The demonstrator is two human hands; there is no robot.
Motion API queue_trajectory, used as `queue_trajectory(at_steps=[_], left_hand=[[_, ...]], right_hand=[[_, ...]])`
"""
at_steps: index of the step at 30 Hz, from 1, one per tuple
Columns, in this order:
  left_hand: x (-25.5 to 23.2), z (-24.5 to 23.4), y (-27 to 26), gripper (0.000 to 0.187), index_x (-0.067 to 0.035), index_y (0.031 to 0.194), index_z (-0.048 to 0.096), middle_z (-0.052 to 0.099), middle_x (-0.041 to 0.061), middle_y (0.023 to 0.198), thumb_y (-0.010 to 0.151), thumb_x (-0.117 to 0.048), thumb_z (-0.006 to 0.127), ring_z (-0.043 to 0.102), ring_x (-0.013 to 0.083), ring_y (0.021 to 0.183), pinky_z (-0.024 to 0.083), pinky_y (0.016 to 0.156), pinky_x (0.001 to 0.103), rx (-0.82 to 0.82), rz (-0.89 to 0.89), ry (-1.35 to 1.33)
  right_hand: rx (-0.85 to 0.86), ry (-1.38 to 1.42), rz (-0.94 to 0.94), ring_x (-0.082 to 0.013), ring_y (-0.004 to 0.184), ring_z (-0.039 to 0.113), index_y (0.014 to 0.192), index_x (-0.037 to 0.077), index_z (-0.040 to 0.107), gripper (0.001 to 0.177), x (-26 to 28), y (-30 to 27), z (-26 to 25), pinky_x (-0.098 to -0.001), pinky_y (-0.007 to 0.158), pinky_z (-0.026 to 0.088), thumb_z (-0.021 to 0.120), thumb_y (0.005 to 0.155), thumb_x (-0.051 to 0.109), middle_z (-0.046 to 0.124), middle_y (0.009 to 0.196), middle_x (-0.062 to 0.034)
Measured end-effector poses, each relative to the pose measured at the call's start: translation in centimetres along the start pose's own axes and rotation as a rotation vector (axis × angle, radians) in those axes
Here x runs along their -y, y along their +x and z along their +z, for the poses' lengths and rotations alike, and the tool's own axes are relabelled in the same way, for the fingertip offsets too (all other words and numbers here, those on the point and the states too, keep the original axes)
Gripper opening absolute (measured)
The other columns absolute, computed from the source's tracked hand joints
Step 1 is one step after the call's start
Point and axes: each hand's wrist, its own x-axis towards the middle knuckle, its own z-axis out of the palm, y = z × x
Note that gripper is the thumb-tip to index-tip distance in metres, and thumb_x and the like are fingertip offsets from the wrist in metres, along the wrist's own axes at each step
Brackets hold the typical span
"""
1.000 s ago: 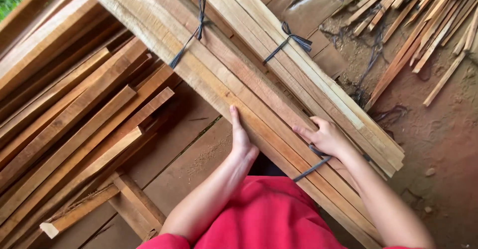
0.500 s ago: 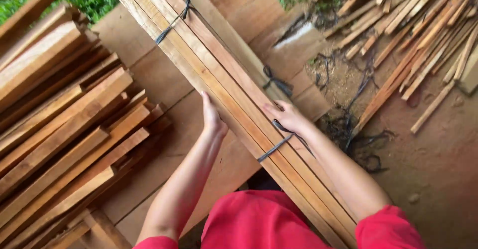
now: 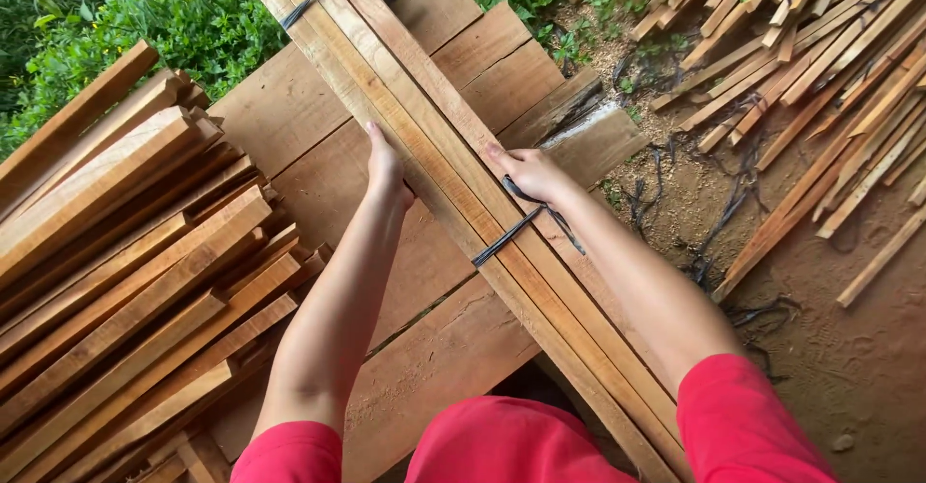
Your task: Organizing and stacking wooden planks on a workbench.
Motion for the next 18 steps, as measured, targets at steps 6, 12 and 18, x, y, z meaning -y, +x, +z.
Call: queue_trajectory(at_steps=[6,12,18], left_hand=[[2.3,-0.4,-2.3,0.117,0.013,0.16,0.009,0.003,0.035,0.168,0.097,-0.082,0.036,-0.005,0.0462,0.157,-0.004,0.129,0.056,-0.051,0.402,0.548],[12.6,0.5,-4.1,0.116,-0.002,0.165,0.006,0.007,0.028,0.17,0.093,-0.089,0.028,0.008,0.0414,0.158,0.011,0.129,0.055,0.179,0.134,-0.054],[18.3,-1.5,3.8,0.105,-0.016,0.164,0.029,0.033,0.019,0.164,0.092,-0.092,0.035,0.038,0.0354,0.148,0.034,0.121,0.054,0.162,0.062,-0.216]], right_hand=[[-0.095,-0.484,-0.082,-0.043,0.152,0.029,0.155,0.007,0.048,0.077,-0.3,0.7,0.4,-0.0654,0.121,0.017,0.039,0.104,0.064,0.035,0.165,-0.0178],[0.045,-0.057,-0.004,-0.0317,0.137,0.052,0.131,0.017,0.071,0.074,-3.1,0.9,0.3,-0.0483,0.116,0.039,0.037,0.1,0.076,0.068,0.134,-0.0102],[0.184,0.232,0.044,-0.0431,0.15,0.032,0.145,-0.002,0.055,0.095,0.1,-6.0,-2.4,-0.0501,0.126,0.025,0.039,0.096,0.077,0.046,0.154,-0.0294]])
